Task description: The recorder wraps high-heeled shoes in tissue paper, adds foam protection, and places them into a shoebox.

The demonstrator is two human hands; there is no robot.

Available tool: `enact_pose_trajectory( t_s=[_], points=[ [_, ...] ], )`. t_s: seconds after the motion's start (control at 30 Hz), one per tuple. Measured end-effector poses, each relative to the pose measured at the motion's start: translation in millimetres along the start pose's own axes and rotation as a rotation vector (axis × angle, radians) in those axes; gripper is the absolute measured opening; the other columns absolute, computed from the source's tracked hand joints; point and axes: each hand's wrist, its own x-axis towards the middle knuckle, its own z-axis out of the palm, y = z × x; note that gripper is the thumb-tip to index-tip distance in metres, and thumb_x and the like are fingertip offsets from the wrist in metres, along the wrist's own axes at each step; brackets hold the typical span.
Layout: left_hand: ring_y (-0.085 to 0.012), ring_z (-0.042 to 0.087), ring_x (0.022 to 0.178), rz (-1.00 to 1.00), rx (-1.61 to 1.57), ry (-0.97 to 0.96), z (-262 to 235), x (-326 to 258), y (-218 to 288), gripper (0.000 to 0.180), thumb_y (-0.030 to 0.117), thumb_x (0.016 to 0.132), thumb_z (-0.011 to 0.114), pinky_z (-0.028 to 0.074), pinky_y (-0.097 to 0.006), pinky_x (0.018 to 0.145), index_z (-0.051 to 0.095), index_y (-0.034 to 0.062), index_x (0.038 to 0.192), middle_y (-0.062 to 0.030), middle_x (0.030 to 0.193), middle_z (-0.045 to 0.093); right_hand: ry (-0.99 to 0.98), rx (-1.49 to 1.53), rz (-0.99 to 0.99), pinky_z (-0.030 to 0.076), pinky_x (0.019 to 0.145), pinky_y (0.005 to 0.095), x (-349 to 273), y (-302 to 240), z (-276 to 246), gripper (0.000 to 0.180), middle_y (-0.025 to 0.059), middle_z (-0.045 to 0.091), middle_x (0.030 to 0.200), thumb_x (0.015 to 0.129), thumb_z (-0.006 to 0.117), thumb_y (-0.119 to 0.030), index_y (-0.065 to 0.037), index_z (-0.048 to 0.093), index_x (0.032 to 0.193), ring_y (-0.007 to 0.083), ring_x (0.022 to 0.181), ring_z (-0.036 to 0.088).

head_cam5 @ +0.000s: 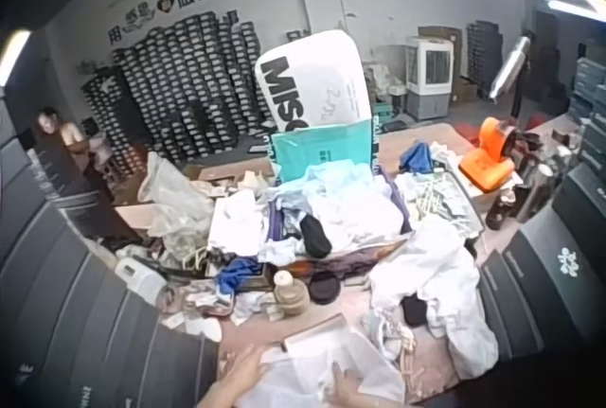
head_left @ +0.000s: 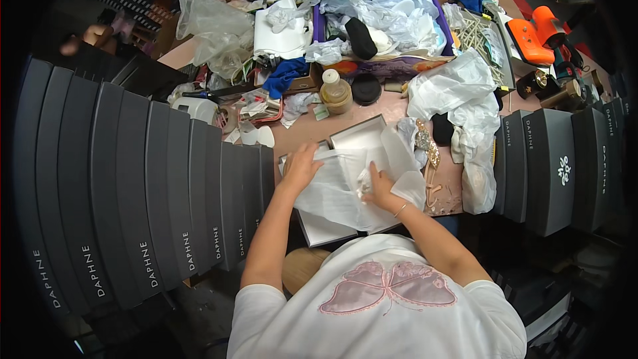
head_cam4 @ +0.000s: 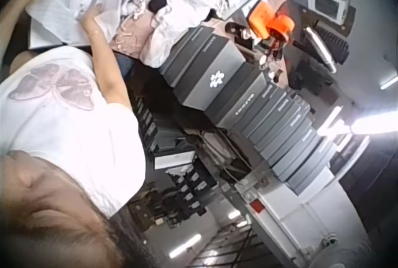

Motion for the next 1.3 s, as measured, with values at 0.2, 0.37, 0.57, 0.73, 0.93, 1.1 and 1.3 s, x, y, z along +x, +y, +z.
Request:
enact_pose_trajectory(
  t_s=[0.2,0.37,0.57,0.73,0.93,1.1,1.3],
  points=[
    [-0.029,0.036,0.13,-0.45,-1.105,0.768,36.3,-94.1,-15.3,0.071,0.029,0.086,0.066,0.029,-0.042,0.107,0.027,0.0082,0.142,-0.0161,0.142,0.033,0.325,-0.065,-0.398,0.045,0.082,0.0448,-28.1,-1.8,-62.9,0.05,0.0187,0.061,0.099,0.077,0.07,-0.036,-0.002,0.056,0.111,0.0365,0.092,0.059],
    [-0.0292,0.021,0.138,-0.738,-1.78,0.164,124.2,-153.8,8.2,0.089,0.036,0.088,0.063,0.024,-0.045,0.108,0.003,0.013,0.149,-0.015,0.15,0.017,0.058,-0.175,-0.283,0.045,0.085,0.0424,-32.3,-7.7,-55.5,0.054,0.0171,0.061,0.107,0.075,0.07,-0.039,-0.007,0.055,0.116,0.0349,0.098,0.059],
    [-0.0297,0.023,0.137,-1.006,-1.609,0.351,133.1,-163.9,24.8,0.082,0.034,0.09,0.062,0.027,-0.049,0.107,0.008,0.0129,0.148,-0.0135,0.151,0.018,0.017,0.135,-0.145,0.044,0.091,0.037,-12.0,20.4,-66.0,0.052,0.0171,0.06,0.115,0.079,0.068,-0.037,-0.007,0.057,0.12,0.0324,0.105,0.057],
    [-0.0278,0.039,0.126,-0.771,-2.152,0.079,139.6,-133.7,24.8,0.062,0.029,0.088,0.064,0.032,-0.045,0.105,0.033,0.0066,0.137,-0.0105,0.139,0.039,0.125,0.138,-0.195,0.045,0.088,0.0358,-3.0,32.4,-40.9,0.046,0.015,0.064,0.11,0.08,0.068,-0.036,-0.005,0.062,0.114,0.0306,0.1,0.06],
    [-0.0273,0.045,0.123,-0.457,-1.93,0.161,70.8,-144.5,28.4,0.054,0.006,0.086,0.06,0.033,-0.044,0.107,0.038,0.0039,0.135,-0.0099,0.132,0.048,0.091,0.338,0.058,0.046,0.084,0.0348,-9.0,23.7,-53.2,0.038,0.0087,0.067,0.1,0.082,0.065,-0.038,-0.008,0.066,0.106,0.0274,0.094,0.062],
    [-0.0235,0.041,0.126,-0.573,-1.985,0.152,56.4,-184.2,3.8,0.06,0.002,0.084,0.061,0.03,-0.042,0.108,0.034,0.0047,0.138,-0.0073,0.136,0.042,-0.13,0.267,0.195,0.045,0.085,0.0334,-3.4,22.4,-46.5,0.044,0.0089,0.067,0.097,0.084,0.06,-0.047,-0.008,0.066,0.104,0.0253,0.095,0.061],
    [-0.0219,0.05,0.111,-0.835,-0.738,0.691,70.9,-224.5,-23.7,0.057,0.016,0.083,0.07,0.043,-0.036,0.087,0.041,0.0038,0.13,-0.0122,0.122,0.051,0.152,0.073,-0.088,0.046,0.082,0.0432,-5.7,27.9,-33.8,0.043,0.0171,0.065,0.098,0.084,0.057,-0.044,-0.006,0.065,0.101,0.0362,0.09,0.06]
  ],
)
